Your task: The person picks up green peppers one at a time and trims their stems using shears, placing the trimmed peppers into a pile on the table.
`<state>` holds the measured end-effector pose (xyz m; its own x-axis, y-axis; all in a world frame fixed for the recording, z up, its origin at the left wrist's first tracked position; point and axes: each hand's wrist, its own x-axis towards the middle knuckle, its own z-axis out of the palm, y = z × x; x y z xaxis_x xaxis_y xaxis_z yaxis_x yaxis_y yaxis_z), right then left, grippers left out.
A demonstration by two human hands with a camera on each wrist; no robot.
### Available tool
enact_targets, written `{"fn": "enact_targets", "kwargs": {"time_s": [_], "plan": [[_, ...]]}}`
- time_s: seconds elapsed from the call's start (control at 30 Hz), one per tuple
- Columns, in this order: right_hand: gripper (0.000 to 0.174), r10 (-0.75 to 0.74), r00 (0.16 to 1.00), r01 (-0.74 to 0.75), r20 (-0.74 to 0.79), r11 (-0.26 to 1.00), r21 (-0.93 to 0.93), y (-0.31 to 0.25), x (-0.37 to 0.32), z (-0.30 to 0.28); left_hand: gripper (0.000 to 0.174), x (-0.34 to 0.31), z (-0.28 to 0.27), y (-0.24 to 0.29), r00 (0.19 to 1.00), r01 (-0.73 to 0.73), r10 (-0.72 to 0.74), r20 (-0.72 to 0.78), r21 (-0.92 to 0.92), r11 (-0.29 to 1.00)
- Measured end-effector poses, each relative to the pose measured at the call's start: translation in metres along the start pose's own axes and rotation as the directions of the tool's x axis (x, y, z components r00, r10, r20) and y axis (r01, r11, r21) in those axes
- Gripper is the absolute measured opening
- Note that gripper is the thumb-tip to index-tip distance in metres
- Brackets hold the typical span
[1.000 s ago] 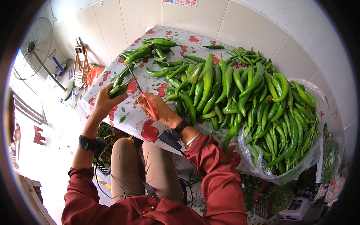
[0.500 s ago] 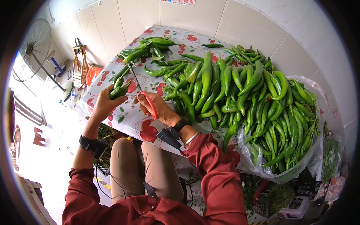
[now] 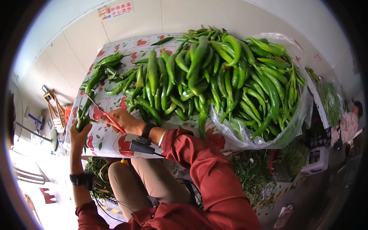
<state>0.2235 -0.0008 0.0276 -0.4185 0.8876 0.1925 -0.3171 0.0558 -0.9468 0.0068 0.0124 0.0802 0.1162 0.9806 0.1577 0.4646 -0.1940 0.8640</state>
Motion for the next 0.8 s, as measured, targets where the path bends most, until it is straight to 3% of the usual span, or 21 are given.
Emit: {"fn": "enact_targets", "kwargs": {"time_s": [0.07, 0.1, 0.2, 0.33, 0.47, 0.57, 0.67, 0.73, 0.77, 0.8], "plan": [[0.035, -0.029, 0.998, 0.037, -0.063, 0.991, 0.126, 0.003, 0.002, 0.001, 0.023, 0.0, -0.007, 0.007, 0.999, 0.053, -0.053, 0.008, -0.03, 0.998], [0.042, 0.126, 0.99, -0.114, -0.062, 0.981, 0.16, -0.004, 0.002, -0.002, 0.02, 0.003, -0.011, 0.009, 0.997, 0.06, -0.055, 0.057, -0.093, 0.994], [0.047, 0.125, 0.985, -0.107, -0.115, 0.983, 0.152, 0.0, 0.005, -0.003, 0.024, 0.013, -0.012, 0.024, 0.998, 0.057, -0.035, 0.062, -0.414, 0.908], [0.048, 0.122, 0.986, -0.105, -0.115, 0.983, 0.148, 0.003, 0.008, -0.002, 0.031, 0.034, -0.001, 0.07, 0.968, 0.202, -0.076, 0.24, -0.561, 0.803], [0.048, 0.127, 0.983, -0.11, -0.136, 0.986, 0.128, 0.003, 0.006, -0.002, 0.032, 0.046, 0.048, 0.128, 0.9, 0.302, -0.015, 0.435, -0.599, 0.741], [0.041, 0.081, 0.994, -0.066, -0.069, 0.979, 0.192, 0.006, 0.006, -0.006, 0.031, 0.053, 0.091, 0.163, 0.891, 0.289, 0.02, 0.453, -0.603, 0.744], [0.043, 0.092, 0.99, -0.074, -0.104, 0.984, 0.163, -0.003, 0.002, -0.001, 0.027, 0.061, 0.126, 0.19, 0.882, 0.294, 0.013, 0.472, -0.57, 0.768], [0.04, 0.11, 0.98, -0.09, -0.164, 0.988, 0.126, -0.005, 0.002, -0.001, 0.021, 0.072, 0.149, 0.195, 0.836, 0.314, 0.091, 0.541, -0.608, 0.729], [0.033, -0.043, 0.997, 0.051, -0.06, 0.988, 0.146, 0.012, 0.009, -0.01, 0.021, 0.074, 0.16, 0.195, 0.836, 0.314, 0.093, 0.541, -0.61, 0.728], [0.033, -0.041, 0.997, 0.049, -0.059, 0.988, 0.145, 0.026, 0.015, -0.013, 0.02, 0.077, 0.17, 0.195, 0.827, 0.286, 0.134, 0.546, -0.614, 0.736]]}}
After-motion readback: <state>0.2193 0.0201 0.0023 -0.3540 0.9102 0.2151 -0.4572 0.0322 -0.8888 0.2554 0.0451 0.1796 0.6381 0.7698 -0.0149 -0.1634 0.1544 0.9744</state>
